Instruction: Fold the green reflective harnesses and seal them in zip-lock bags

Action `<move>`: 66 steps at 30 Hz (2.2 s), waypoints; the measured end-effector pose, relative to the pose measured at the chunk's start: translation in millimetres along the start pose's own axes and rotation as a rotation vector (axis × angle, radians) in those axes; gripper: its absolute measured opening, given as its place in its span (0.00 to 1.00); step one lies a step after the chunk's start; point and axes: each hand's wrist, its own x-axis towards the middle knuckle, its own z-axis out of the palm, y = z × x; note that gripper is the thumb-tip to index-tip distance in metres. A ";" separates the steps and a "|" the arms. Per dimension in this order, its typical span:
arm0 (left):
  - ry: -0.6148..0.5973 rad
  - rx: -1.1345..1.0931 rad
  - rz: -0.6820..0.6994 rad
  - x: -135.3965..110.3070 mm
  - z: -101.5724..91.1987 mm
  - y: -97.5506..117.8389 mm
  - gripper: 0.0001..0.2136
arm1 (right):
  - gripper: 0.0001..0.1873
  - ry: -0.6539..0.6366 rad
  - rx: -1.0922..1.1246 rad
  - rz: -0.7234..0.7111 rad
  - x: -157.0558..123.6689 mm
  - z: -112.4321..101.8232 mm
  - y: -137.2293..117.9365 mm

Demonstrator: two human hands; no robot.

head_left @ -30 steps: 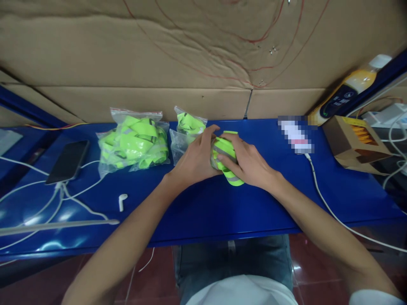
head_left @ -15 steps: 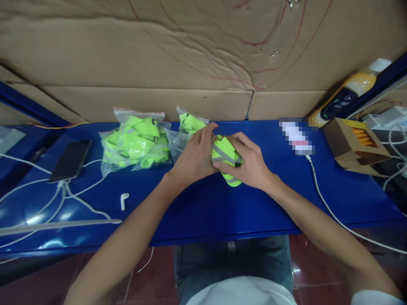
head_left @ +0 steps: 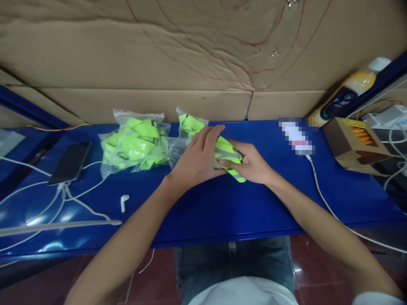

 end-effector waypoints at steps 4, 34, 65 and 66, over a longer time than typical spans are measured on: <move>-0.025 0.071 0.027 7.4 -22.3 -6.8 0.56 | 0.29 0.132 0.216 0.147 2.4 1.4 11.1; 0.039 0.082 0.000 0.2 9.4 -5.8 0.32 | 0.06 0.270 -0.179 -0.183 0.7 -1.3 -10.0; 0.076 0.101 0.012 2.6 9.5 -7.2 0.35 | 0.09 0.285 -0.231 -0.177 3.5 -5.5 2.2; 0.090 0.095 0.007 1.5 11.5 -6.0 0.33 | 0.09 0.263 -0.252 -0.191 3.4 -6.1 0.5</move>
